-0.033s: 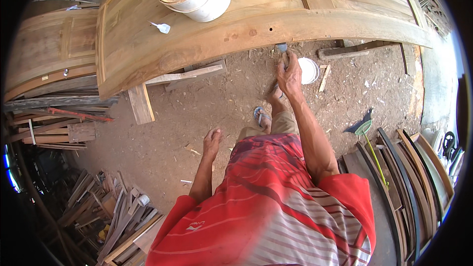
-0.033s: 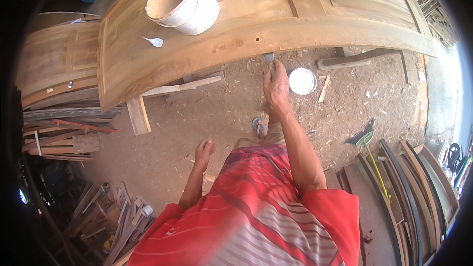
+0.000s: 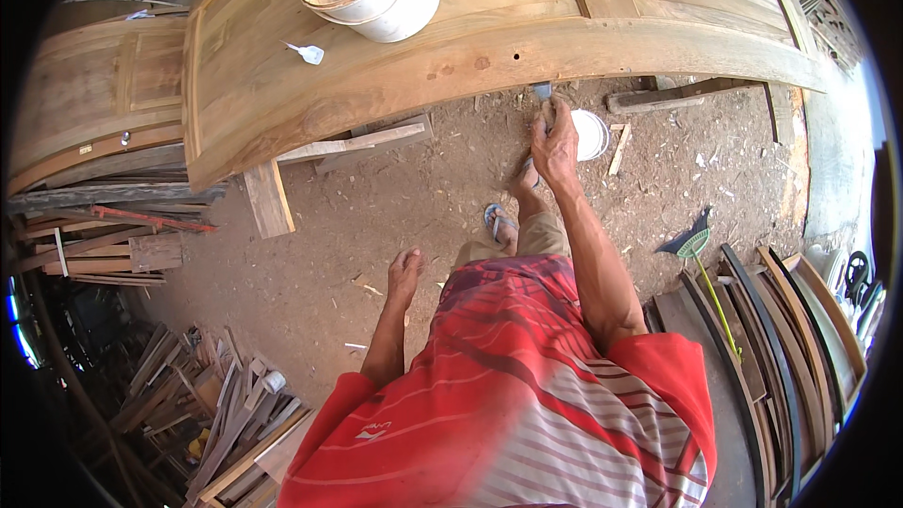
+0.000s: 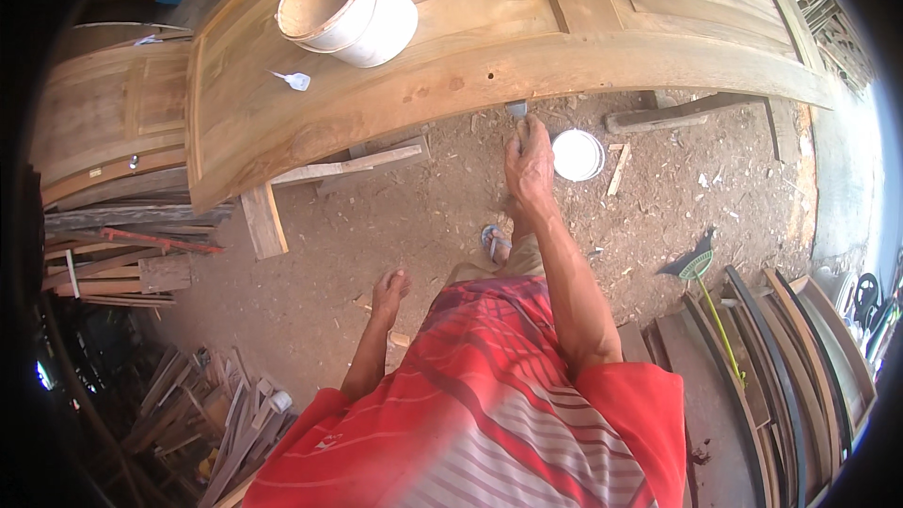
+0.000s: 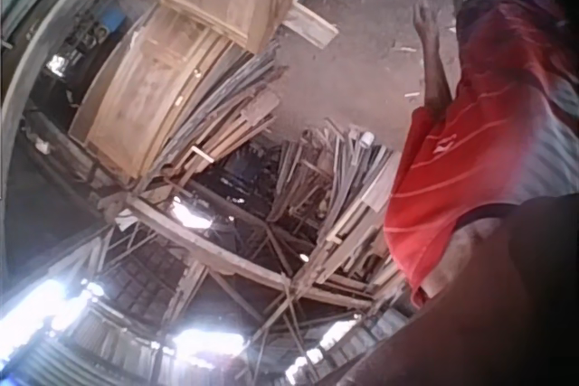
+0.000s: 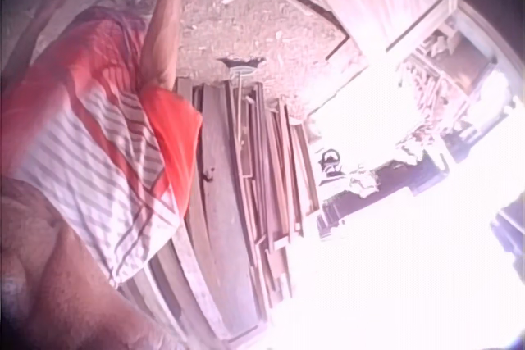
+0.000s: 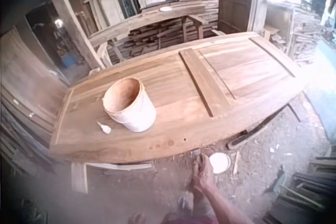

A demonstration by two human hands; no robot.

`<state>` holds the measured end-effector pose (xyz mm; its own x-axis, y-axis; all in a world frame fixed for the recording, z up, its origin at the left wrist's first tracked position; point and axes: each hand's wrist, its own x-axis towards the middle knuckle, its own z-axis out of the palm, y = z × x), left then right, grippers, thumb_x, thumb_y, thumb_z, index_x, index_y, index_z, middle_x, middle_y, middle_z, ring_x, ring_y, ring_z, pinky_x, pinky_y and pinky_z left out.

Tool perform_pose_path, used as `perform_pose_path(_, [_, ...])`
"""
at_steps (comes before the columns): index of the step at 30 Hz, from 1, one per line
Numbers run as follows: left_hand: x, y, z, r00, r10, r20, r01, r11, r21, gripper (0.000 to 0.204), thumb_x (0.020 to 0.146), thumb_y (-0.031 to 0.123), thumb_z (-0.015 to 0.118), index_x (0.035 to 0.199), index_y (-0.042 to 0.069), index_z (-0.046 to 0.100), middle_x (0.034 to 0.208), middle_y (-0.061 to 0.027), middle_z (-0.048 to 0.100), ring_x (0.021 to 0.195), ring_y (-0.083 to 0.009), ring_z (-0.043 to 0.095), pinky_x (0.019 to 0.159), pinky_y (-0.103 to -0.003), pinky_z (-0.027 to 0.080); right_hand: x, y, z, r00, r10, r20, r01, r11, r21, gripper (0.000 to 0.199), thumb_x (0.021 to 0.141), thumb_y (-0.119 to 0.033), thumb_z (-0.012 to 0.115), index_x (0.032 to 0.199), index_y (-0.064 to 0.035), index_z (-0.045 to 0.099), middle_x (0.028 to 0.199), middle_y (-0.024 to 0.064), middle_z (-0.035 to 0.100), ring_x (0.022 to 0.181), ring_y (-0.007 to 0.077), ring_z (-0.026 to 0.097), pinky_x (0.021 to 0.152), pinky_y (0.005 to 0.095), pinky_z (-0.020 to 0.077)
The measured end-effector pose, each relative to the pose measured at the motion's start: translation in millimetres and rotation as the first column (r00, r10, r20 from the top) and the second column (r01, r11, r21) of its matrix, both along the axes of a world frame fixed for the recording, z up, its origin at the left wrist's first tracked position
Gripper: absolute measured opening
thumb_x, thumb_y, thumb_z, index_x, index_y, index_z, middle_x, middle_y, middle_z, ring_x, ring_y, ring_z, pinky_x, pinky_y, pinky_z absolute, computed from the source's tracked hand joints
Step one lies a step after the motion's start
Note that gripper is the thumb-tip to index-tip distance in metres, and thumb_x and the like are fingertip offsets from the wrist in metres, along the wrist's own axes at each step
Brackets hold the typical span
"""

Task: The person fills holes in a wooden panel by putting filler from a bucket and glue from a bottle into the holes, pressing the mixture in by hand, and smoothing it with a scraper.

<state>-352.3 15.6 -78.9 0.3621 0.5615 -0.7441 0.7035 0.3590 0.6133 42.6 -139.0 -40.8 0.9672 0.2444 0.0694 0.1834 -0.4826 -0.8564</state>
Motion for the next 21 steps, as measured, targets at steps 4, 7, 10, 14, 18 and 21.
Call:
perform_pose_path(4, [-42, -14, -17, 0.986, 0.016, -0.165, -0.028, 0.997, -0.07, 0.048, 0.103, 0.036, 0.065, 0.137, 0.002, 0.063, 0.12, -0.0116, 0.072, 0.109, -0.0227, 0.071, 0.093, -0.037, 0.056, 0, -2, 5, 0.994, -0.101, -0.049, 0.101, 0.995, -0.003, 0.046, 0.099, -0.012, 0.062, 0.14, 0.0078, 0.053, 0.132, 0.0331, 0.063, 0.124, 0.048, 0.062, 0.106, 0.0505, 0.0496])
perform_pose_path(7, [-66, -33, -21, 0.974, 0.035, -0.223, -0.061, 0.992, -0.114, 0.044, 0.101, 0.035, 0.067, 0.131, 0.003, 0.067, 0.11, -0.0077, 0.073, 0.099, -0.0186, 0.071, 0.085, -0.034, 0.056, 3, -6, 5, 0.987, 0.141, -0.074, -0.143, 0.989, -0.022, 0.047, 0.099, -0.012, 0.062, 0.141, 0.008, 0.054, 0.133, 0.033, 0.063, 0.125, 0.0477, 0.062, 0.107, 0.05, 0.0494])
perform_pose_path(10, [-70, -39, -19, 0.976, 0.043, -0.216, -0.074, 0.988, -0.135, 0.044, 0.1, 0.036, 0.067, 0.13, 0.004, 0.069, 0.109, -0.006, 0.073, 0.098, -0.0178, 0.071, 0.084, -0.033, 0.056, 14, -16, -1, 0.997, 0.004, -0.079, -0.001, 0.999, 0.042, 0.047, 0.096, -0.013, 0.063, 0.139, 0.0061, 0.057, 0.129, 0.0321, 0.066, 0.123, 0.0478, 0.063, 0.106, 0.0499, 0.05])
perform_pose_path(14, [-66, -39, -18, 0.989, -0.009, -0.148, -0.004, 0.996, -0.088, 0.046, 0.101, 0.038, 0.066, 0.13, 0.002, 0.068, 0.112, -0.0086, 0.074, 0.099, -0.0207, 0.071, 0.086, -0.036, 0.056, -5, -42, 24, 0.938, 0.226, -0.261, -0.258, 0.962, -0.093, 0.045, 0.091, -0.018, 0.064, 0.131, 0.0029, 0.061, 0.121, 0.0316, 0.068, 0.116, 0.0477, 0.066, 0.1, 0.0511, 0.0518])
perform_pose_path(18, [-41, -4, -41, 0.86, -0.448, -0.246, 0.492, 0.854, 0.166, 0.053, 0.103, 0.041, 0.063, 0.135, -0.001, 0.065, 0.125, -0.0191, 0.073, 0.112, -0.0297, 0.071, 0.098, -0.041, 0.054, -65, -103, 0, 0.934, 0.293, -0.204, -0.312, 0.948, -0.069, 0.04, 0.091, -0.021, 0.065, 0.126, -0.0012, 0.063, 0.102, 0.0274, 0.07, 0.099, 0.0419, 0.072, 0.087, 0.0479, 0.0548])
perform_pose_path(21, [49, -1, -17, 0.8, -0.565, -0.203, 0.6, 0.749, 0.279, 0.053, 0.105, 0.039, 0.062, 0.141, 0.0, 0.063, 0.137, -0.0244, 0.069, 0.129, -0.0324, 0.066, 0.108, -0.042, 0.052, -115, -142, -13, 0.879, 0.18, -0.442, -0.254, 0.961, -0.114, 0.048, 0.088, -0.025, 0.066, 0.128, 0.002, 0.063, 0.115, 0.0305, 0.07, 0.113, 0.0485, 0.067, 0.098, 0.0509, 0.0526])
